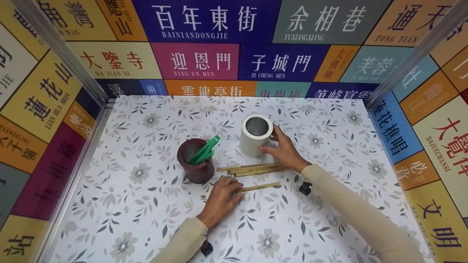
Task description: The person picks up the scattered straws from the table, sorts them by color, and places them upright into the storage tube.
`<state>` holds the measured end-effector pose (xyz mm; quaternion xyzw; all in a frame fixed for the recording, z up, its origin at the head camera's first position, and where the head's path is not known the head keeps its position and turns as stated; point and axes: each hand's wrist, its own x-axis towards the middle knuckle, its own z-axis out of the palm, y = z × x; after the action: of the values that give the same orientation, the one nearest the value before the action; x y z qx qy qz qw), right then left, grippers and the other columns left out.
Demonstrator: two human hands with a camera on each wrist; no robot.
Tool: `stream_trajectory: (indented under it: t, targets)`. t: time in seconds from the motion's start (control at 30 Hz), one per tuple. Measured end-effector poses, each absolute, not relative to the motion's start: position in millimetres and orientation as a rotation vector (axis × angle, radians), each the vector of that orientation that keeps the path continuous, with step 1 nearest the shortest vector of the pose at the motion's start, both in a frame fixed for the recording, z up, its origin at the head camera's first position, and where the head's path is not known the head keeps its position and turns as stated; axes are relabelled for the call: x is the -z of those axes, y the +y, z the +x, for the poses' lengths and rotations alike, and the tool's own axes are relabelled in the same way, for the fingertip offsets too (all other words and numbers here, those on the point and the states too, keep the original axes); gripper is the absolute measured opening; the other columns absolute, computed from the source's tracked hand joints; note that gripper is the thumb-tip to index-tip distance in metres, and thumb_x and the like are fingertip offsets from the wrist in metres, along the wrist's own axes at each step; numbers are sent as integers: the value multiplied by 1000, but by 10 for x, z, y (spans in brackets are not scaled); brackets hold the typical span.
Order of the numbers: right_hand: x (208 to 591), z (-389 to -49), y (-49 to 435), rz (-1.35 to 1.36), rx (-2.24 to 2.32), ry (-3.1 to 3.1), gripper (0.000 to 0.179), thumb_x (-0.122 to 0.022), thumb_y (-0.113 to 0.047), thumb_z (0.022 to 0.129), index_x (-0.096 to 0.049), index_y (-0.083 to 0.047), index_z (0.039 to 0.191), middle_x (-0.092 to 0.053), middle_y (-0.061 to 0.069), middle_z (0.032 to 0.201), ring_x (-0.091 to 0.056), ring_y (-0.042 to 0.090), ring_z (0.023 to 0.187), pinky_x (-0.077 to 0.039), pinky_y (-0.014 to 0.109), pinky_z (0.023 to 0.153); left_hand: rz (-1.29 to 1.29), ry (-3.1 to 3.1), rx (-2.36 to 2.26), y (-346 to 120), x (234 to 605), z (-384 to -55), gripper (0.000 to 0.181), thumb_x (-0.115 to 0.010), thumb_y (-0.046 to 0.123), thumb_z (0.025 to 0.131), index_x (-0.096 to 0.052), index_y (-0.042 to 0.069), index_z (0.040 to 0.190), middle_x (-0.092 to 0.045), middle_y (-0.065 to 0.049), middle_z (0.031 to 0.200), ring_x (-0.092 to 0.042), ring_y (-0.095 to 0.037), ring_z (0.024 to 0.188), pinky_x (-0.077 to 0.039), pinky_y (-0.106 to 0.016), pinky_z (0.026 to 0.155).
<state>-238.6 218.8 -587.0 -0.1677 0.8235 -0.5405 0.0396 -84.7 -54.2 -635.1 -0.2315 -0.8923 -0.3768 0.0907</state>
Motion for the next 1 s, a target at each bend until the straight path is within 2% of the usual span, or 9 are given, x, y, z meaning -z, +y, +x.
stream_trajectory:
  t: [0.23, 0.43, 0.57, 0.67, 0.77, 1.0]
  targets:
    - [5910, -2330, 2183, -491, 1645, 2539, 91, -89, -18, 96, -38, -13, 170, -55, 10, 161, -54, 31, 145, -45, 49, 123, -834, -2626, 759, -533, 6452, -893, 11, -84, 25, 99, -83, 16, 104, -66, 0, 104, -60, -22, 102, -48, -44, 86]
    - [5927, -2335, 2167, -507, 1681, 2517, 89, -91, -18, 95, -41, -11, 169, -55, 11, 161, -55, 31, 145, -45, 52, 123, -848, -2578, 699, -549, 6483, -891, 4, -83, 19, 99, -83, 15, 97, -65, 0, 98, -59, -22, 96, -47, -44, 82]
    - [5920, -2346, 2166, -508, 1663, 2541, 89, -91, -16, 94, -41, -11, 168, -57, 11, 159, -56, 32, 144, -46, 53, 122, -901, -2544, 535, -550, 6426, -901, 11, -79, 15, 99, -80, 17, 88, -64, 1, 90, -60, -22, 91, -48, -42, 82]
    - [5909, -2348, 2169, -501, 1643, 2554, 90, -91, -15, 94, -40, -9, 168, -57, 13, 158, -56, 34, 143, -47, 52, 121, -945, -2503, 347, -569, 6331, -900, 12, -77, 12, 95, -76, 16, 84, -64, 1, 86, -61, -22, 88, -49, -41, 81]
    - [5897, -2360, 2170, -510, 1632, 2563, 91, -91, -13, 94, -40, -6, 168, -57, 15, 158, -57, 36, 142, -47, 53, 121, -942, -2472, 302, -611, 6212, -891, 10, -78, 11, 93, -75, 16, 83, -64, 0, 86, -62, -23, 88, -50, -41, 78]
    - [5869, -2396, 2187, -538, 1624, 2577, 88, -90, -10, 93, -41, -3, 166, -58, 17, 157, -57, 37, 141, -48, 54, 120, -892, -2450, 588, -683, 5955, -890, 8, -83, 13, 96, -77, 13, 89, -68, 0, 87, -65, -23, 88, -54, -39, 75]
